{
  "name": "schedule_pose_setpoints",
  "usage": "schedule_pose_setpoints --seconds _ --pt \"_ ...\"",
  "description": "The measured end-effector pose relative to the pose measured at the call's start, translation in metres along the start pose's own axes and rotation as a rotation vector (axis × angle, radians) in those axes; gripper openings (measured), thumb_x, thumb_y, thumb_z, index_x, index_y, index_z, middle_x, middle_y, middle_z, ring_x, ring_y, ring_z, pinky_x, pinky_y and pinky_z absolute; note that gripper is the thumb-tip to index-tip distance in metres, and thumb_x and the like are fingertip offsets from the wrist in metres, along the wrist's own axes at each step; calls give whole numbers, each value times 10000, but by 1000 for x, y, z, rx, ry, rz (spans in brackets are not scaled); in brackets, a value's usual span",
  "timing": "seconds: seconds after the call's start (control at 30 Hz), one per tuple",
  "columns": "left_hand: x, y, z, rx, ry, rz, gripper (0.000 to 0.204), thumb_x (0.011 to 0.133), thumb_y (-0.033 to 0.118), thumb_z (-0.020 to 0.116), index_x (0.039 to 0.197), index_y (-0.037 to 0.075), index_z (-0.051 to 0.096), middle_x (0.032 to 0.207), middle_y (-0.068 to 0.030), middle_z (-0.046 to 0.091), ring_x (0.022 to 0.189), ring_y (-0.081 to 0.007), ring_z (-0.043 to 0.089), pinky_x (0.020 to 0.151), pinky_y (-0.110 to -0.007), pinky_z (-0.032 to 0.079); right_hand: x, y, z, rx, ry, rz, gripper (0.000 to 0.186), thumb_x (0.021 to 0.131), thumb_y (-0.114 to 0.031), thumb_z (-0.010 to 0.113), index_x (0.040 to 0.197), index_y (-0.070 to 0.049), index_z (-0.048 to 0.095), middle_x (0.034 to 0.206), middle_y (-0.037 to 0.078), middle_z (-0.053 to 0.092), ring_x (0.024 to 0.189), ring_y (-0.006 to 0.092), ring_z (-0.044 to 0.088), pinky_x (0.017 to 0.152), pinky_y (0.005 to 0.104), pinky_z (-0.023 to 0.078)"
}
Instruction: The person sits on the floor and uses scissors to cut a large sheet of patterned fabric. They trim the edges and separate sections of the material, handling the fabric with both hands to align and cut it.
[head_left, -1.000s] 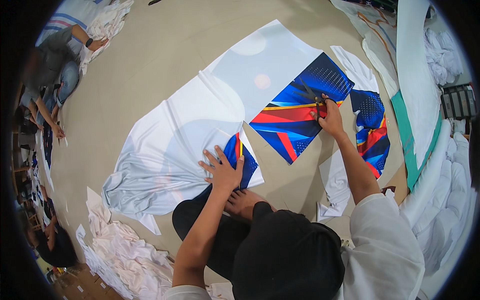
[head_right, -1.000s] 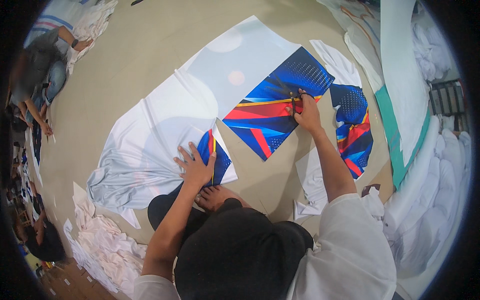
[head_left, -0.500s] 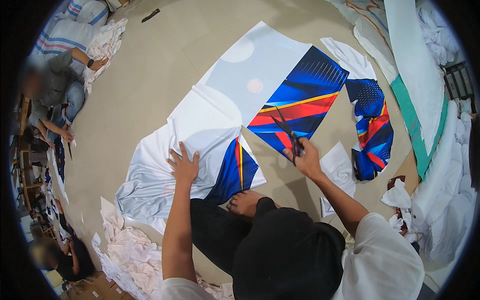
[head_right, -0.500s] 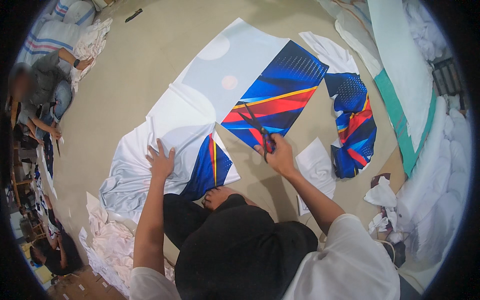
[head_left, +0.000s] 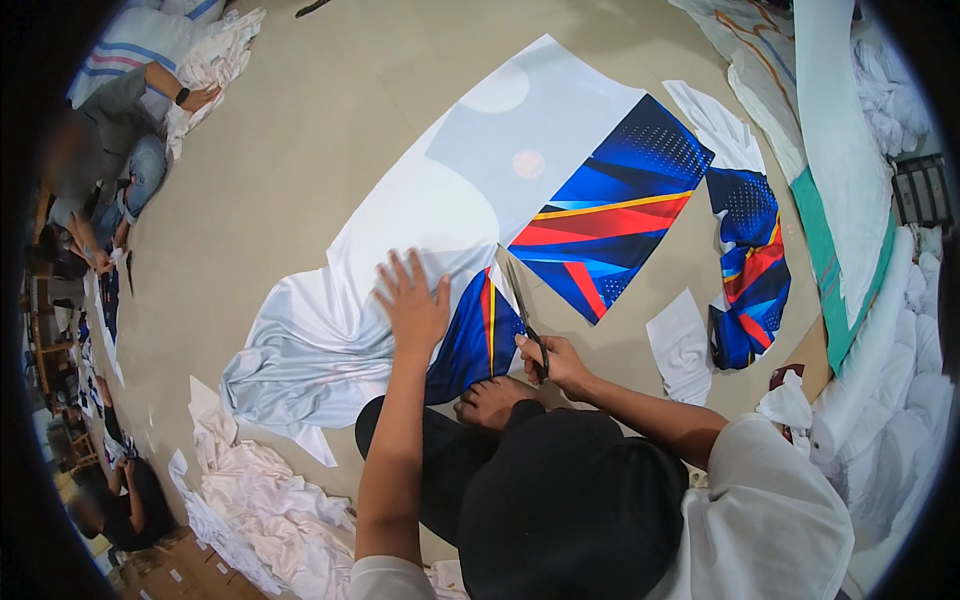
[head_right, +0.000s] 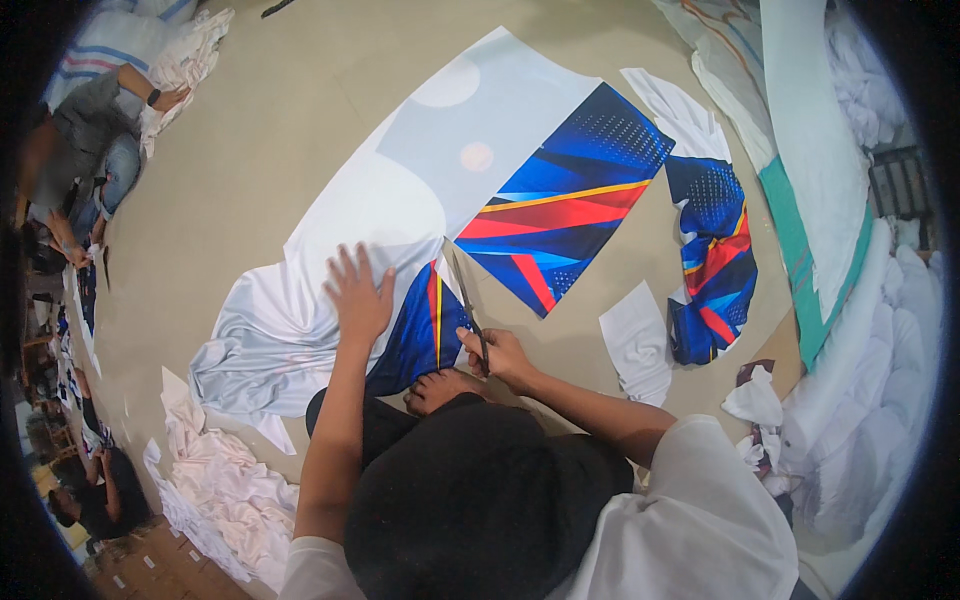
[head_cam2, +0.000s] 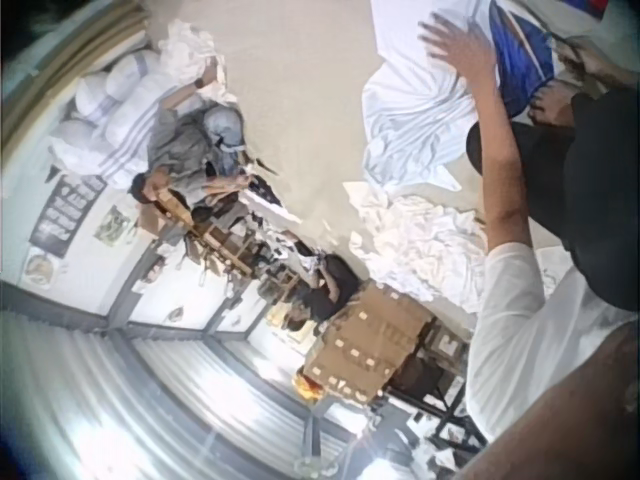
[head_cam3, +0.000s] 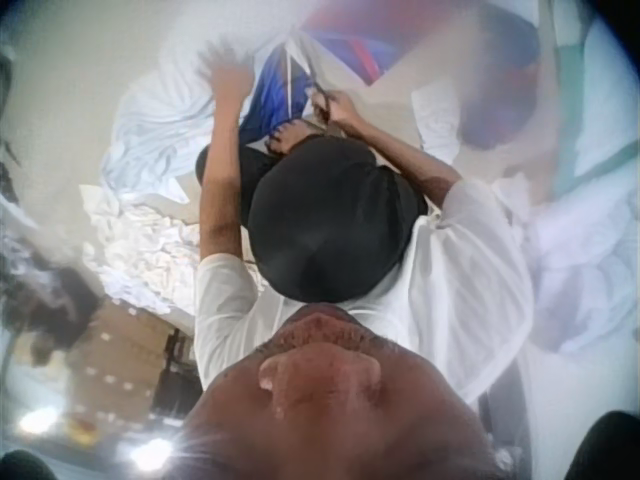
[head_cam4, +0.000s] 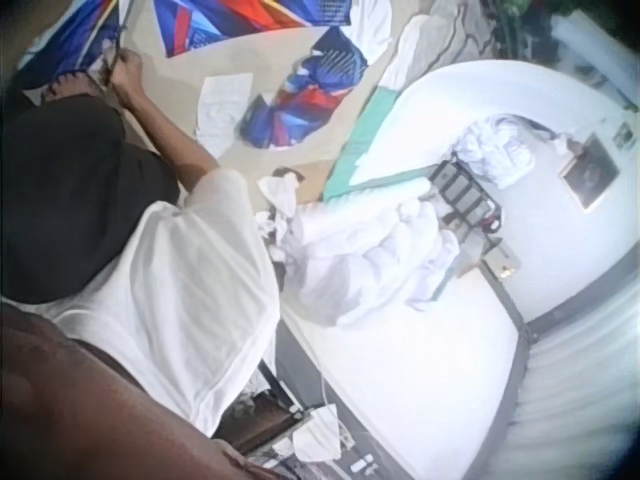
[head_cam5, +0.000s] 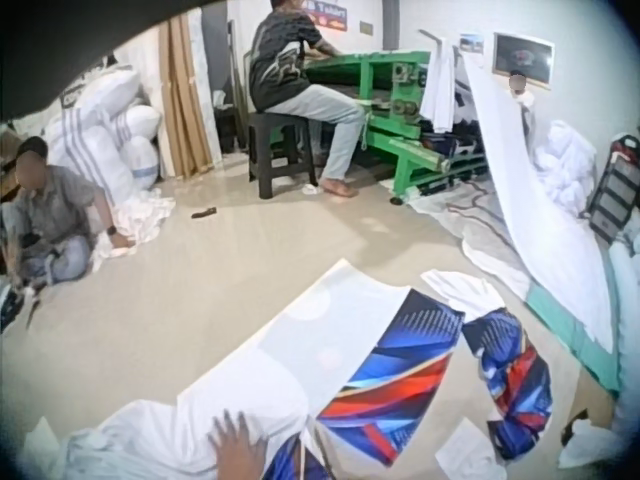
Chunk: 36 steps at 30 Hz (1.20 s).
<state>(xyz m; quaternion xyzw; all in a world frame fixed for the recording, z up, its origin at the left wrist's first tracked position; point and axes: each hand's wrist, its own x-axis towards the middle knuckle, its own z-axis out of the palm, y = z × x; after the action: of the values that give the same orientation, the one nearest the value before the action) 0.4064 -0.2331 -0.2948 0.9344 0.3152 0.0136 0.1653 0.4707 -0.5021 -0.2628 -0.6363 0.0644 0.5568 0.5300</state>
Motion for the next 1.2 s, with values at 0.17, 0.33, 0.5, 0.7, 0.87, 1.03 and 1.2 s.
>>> schedule_pose_setpoints --seconds 0.17,0.33,0.5,0.7,0.87,1.03,1.2 --pt "14 11 16 -1 -13 -61 742 1093 570 425 1703 170 286 1763 -277 107 1583 -611 29 1163 -839 78 22 -4 25 152 7 -27 518 989 -551 729 930 -43 641 758 57 645 647 158 630 603 311 509" --pt "15 7 15 -92 -94 -214 715 1102 570 404 1707 210 281 1768 -265 101 1587 -604 4 1159 -842 46 42 -15 47 284 66 -78 501 1007 -551 700 952 -58 630 777 54 630 695 157 628 657 306 509" --pt "16 4 7 -141 -120 -233 704 1109 569 387 1707 213 280 1771 -263 86 1590 -598 -14 1157 -843 33 51 -25 64 307 123 -94 502 1006 -558 696 948 -65 621 779 48 620 695 159 618 667 305 503" --pt "17 8 -4 -182 -185 -255 703 1117 569 355 1705 191 281 1770 -265 84 1592 -593 -24 1168 -833 28 59 -25 67 315 152 -110 478 1006 -530 714 935 -67 615 769 46 620 657 156 607 625 305 496" --pt "17 10 -9 -192 -197 -259 701 1120 563 346 1705 182 281 1769 -269 82 1592 -592 -34 1173 -827 23 62 -25 70 341 166 -129 486 1001 -526 727 929 -58 612 757 37 609 648 142 602 619 283 489" --pt "17 11 -9 -191 -200 -262 701 1123 566 332 1704 177 283 1768 -273 84 1593 -590 -32 1176 -823 18 64 -26 72 374 173 -125 454 1006 -491 732 924 -62 611 755 41 611 645 146 596 611 293 491" --pt "16 10 -8 -189 -199 -260 705 1124 579 315 1704 179 284 1767 -273 88 1596 -583 -39 1179 -818 10 64 -26 74 396 169 -129 443 1005 -478 738 919 -64 607 749 36 600 639 144 581 611 290 485"
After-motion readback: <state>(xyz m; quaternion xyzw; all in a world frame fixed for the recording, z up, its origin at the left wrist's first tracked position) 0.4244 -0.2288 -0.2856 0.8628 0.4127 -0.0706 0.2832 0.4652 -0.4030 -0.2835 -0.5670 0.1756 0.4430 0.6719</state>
